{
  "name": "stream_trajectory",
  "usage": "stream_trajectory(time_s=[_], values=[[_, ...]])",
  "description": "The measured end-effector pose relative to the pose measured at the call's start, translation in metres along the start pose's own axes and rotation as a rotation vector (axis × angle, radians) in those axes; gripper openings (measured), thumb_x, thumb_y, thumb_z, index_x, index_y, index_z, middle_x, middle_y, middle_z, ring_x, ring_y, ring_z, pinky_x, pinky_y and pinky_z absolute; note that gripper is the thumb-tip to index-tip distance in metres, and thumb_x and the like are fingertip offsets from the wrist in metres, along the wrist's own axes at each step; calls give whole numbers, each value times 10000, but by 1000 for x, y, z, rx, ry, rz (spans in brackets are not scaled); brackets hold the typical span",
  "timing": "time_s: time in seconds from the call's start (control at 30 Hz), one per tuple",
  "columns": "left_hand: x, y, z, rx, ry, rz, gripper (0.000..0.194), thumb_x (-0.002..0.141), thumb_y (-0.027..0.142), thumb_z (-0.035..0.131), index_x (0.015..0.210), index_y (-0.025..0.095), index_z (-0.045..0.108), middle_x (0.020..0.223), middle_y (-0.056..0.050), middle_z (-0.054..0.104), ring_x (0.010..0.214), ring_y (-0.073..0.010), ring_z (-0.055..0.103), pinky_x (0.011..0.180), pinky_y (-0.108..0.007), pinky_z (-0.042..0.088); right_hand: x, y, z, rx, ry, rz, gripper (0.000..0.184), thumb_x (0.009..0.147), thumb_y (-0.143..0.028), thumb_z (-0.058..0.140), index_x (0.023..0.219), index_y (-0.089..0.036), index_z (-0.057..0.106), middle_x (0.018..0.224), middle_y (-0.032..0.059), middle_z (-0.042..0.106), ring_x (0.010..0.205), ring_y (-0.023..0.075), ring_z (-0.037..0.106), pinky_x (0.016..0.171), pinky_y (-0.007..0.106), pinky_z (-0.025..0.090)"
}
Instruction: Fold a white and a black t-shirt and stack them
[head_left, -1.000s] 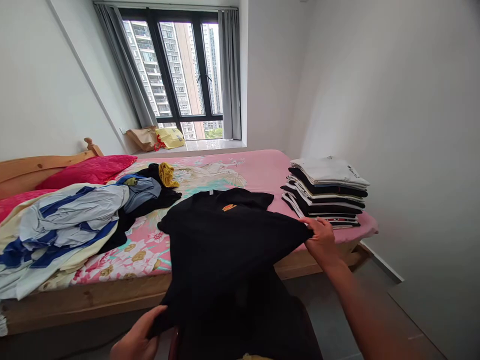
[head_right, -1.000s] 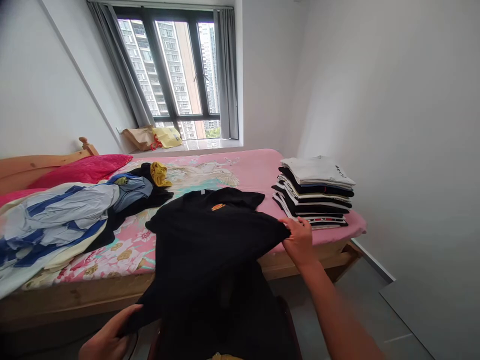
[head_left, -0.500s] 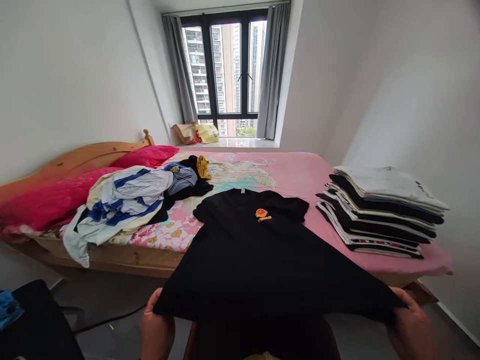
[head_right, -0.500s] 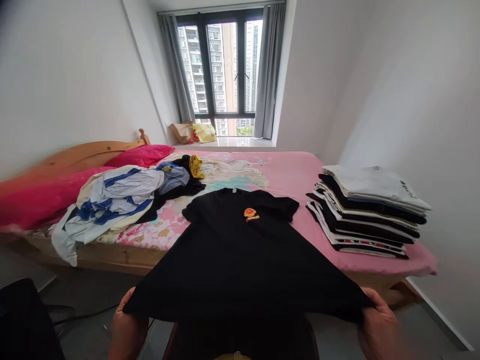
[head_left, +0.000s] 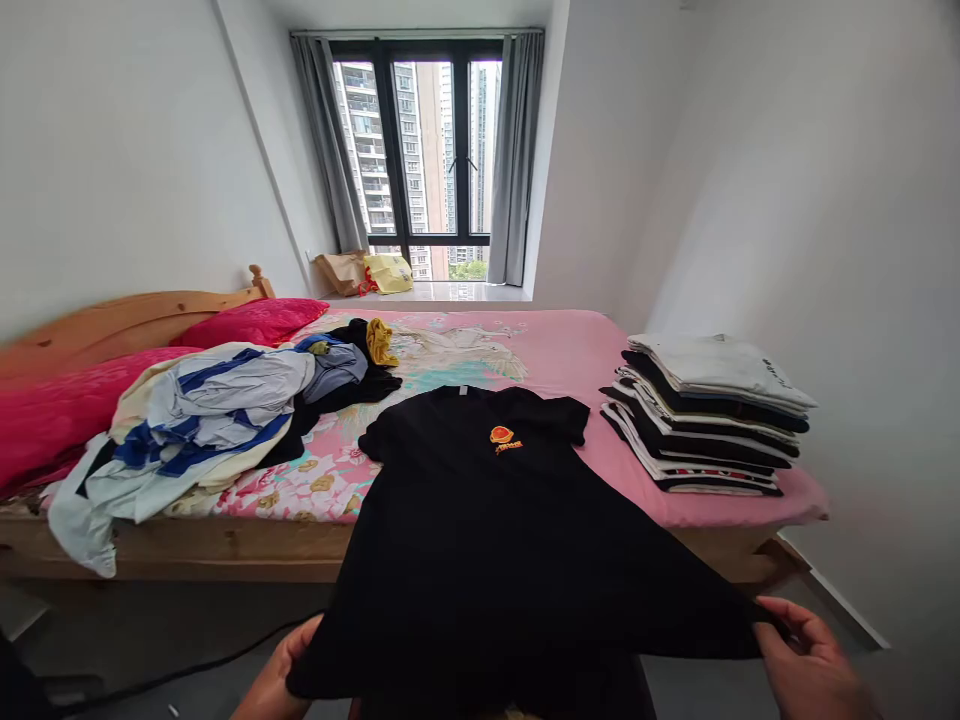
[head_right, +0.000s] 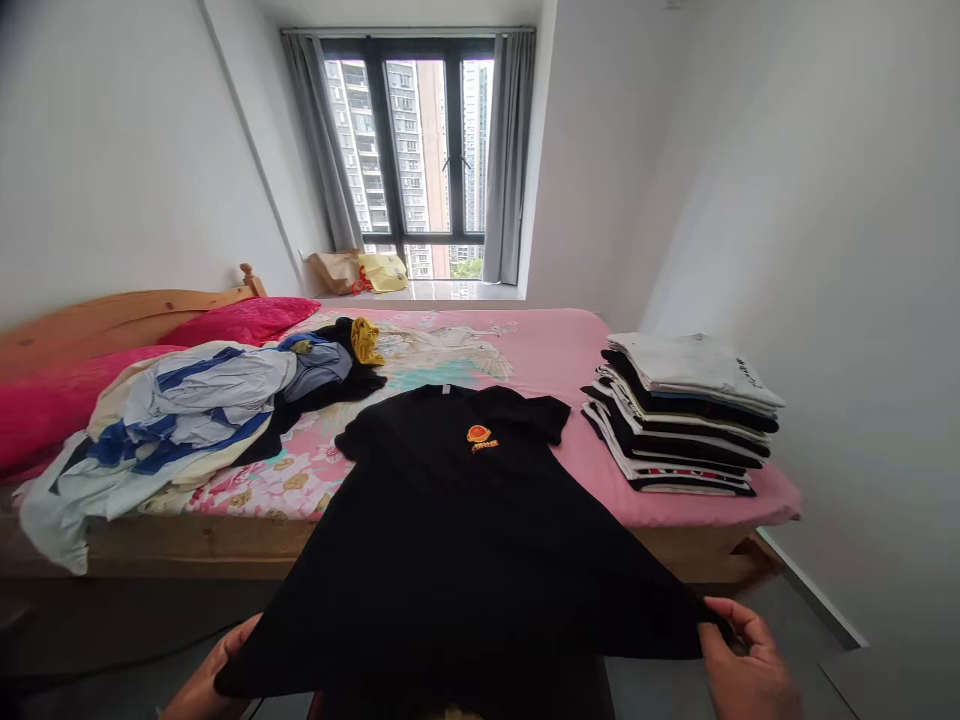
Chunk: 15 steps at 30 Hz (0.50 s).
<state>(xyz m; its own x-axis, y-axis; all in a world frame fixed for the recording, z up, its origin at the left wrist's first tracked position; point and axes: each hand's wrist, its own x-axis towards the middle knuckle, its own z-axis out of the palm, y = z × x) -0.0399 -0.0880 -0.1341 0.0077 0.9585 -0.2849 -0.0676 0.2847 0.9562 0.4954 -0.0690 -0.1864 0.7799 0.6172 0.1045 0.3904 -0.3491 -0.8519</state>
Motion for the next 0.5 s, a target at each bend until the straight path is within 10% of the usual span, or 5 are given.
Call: stream_trajectory(time_s=[0.17, 0.37, 0.5], values=[[12, -17, -2, 312, -171, -48, 282, 509, 379, 718, 634, 161, 590, 622, -9, 529, 605, -142, 448, 581, -249, 379, -1, 6, 2, -62, 42, 88, 287, 629, -383, 552, 885, -263, 604, 858, 39, 675, 708, 252, 629, 619, 367, 480], [26, -43, -17, 567, 636, -29, 151, 571, 290, 550, 682, 219, 475, 487, 53, 450, 447, -122, 413, 464, -227, 312, -9, 1, -2, 77, 65, 48, 329, 610, -339, 543, 910, -213, 596, 752, 49, 660, 620, 234, 604, 589, 360, 479], [26, -35, -18, 150, 693, 29, 340, 532, 267, 581, 869, 226, 561, 635, -1, 624, 517, -202, 583, 465, -292, 455, -14, -19, -9, 142, -14, -5, 419, 601, -310, 531, 1005, -255, 625, 797, 33, 669, 656, 257, 622, 579, 379, 498]])
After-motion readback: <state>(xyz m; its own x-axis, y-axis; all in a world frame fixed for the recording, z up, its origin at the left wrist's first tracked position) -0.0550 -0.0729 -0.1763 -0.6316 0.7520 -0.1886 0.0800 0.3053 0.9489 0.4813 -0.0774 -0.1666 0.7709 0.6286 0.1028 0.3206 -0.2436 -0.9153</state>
